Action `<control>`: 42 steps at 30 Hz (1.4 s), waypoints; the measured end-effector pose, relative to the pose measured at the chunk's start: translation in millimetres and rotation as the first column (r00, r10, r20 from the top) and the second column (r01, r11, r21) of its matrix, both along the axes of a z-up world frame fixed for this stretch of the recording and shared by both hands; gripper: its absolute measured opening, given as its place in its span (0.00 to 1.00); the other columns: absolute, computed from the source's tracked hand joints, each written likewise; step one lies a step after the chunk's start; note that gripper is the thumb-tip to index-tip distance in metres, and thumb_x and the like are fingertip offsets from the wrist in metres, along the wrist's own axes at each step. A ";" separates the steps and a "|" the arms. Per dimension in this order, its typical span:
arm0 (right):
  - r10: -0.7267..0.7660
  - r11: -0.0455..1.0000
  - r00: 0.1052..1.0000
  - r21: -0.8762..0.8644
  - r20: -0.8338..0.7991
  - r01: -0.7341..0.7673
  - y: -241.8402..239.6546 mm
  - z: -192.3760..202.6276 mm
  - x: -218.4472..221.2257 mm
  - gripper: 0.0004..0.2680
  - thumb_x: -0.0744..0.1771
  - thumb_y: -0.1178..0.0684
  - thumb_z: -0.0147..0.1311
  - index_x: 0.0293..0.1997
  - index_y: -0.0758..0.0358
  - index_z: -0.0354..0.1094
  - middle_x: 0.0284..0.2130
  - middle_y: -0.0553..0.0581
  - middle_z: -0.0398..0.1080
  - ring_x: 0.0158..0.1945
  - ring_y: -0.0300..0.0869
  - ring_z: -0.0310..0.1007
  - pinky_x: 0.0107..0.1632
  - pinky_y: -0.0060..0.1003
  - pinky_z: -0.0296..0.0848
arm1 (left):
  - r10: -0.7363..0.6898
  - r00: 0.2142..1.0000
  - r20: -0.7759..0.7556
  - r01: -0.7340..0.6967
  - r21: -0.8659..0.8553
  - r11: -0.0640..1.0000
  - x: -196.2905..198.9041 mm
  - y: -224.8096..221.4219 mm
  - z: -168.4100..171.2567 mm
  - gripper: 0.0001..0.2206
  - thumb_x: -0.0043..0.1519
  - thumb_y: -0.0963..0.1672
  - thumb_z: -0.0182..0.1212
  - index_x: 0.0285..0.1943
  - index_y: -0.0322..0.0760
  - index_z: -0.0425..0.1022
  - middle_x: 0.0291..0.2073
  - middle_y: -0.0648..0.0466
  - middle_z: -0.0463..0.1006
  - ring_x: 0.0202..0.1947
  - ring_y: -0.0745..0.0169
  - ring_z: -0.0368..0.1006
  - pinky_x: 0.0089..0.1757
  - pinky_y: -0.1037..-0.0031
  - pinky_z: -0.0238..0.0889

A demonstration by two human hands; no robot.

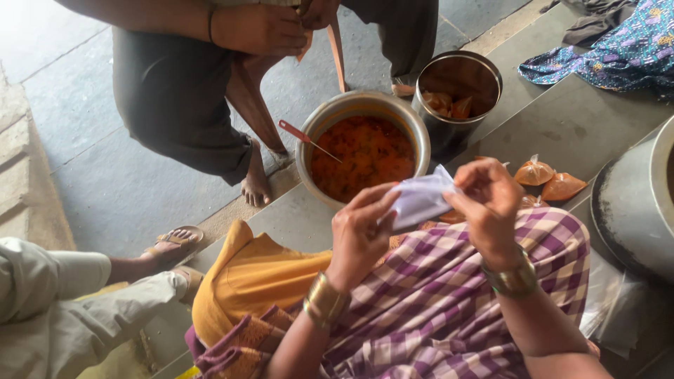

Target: The person scoops a thick orange liquid from a large metal pot into small plastic bags using a ladle, then ties each bag and places it on the floor. A man sitting nearby also scoops the liquid into bags and places them into a metal container.

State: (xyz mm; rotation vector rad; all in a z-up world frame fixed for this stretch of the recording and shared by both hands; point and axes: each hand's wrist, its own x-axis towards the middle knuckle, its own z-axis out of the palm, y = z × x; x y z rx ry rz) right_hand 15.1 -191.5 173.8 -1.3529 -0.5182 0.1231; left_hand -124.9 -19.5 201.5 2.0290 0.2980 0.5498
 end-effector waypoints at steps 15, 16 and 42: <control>0.412 0.843 0.876 -0.260 -0.249 -0.470 76.6 -40.8 53.0 0.10 0.67 0.55 0.59 0.51 0.62 0.63 0.38 0.51 0.68 0.35 0.33 0.70 0.35 0.26 0.70 | 0.391 0.918 -0.061 -0.388 0.058 0.920 -10.6 68.7 -10.9 0.09 0.53 0.40 0.75 0.39 0.38 0.80 0.42 0.51 0.82 0.34 0.63 0.80 0.34 0.75 0.75; 0.416 0.792 0.865 -0.357 -0.280 -0.496 98.0 -57.8 64.5 0.12 0.67 0.53 0.58 0.52 0.62 0.62 0.38 0.52 0.69 0.35 0.33 0.71 0.34 0.28 0.72 | 0.442 0.896 -0.033 -0.437 0.097 0.894 -12.5 79.8 -14.2 0.09 0.53 0.40 0.74 0.39 0.37 0.80 0.41 0.51 0.82 0.34 0.62 0.80 0.35 0.73 0.74; 0.923 0.077 0.238 -0.750 0.303 0.657 386.1 -306.9 214.7 0.12 0.65 0.46 0.55 0.51 0.55 0.69 0.48 0.58 0.73 0.50 0.48 0.75 0.51 0.45 0.74 | 0.722 0.686 -0.088 -0.727 -0.068 0.683 -29.3 147.8 -17.9 0.14 0.53 0.42 0.73 0.44 0.30 0.76 0.38 0.50 0.77 0.27 0.62 0.73 0.31 0.71 0.69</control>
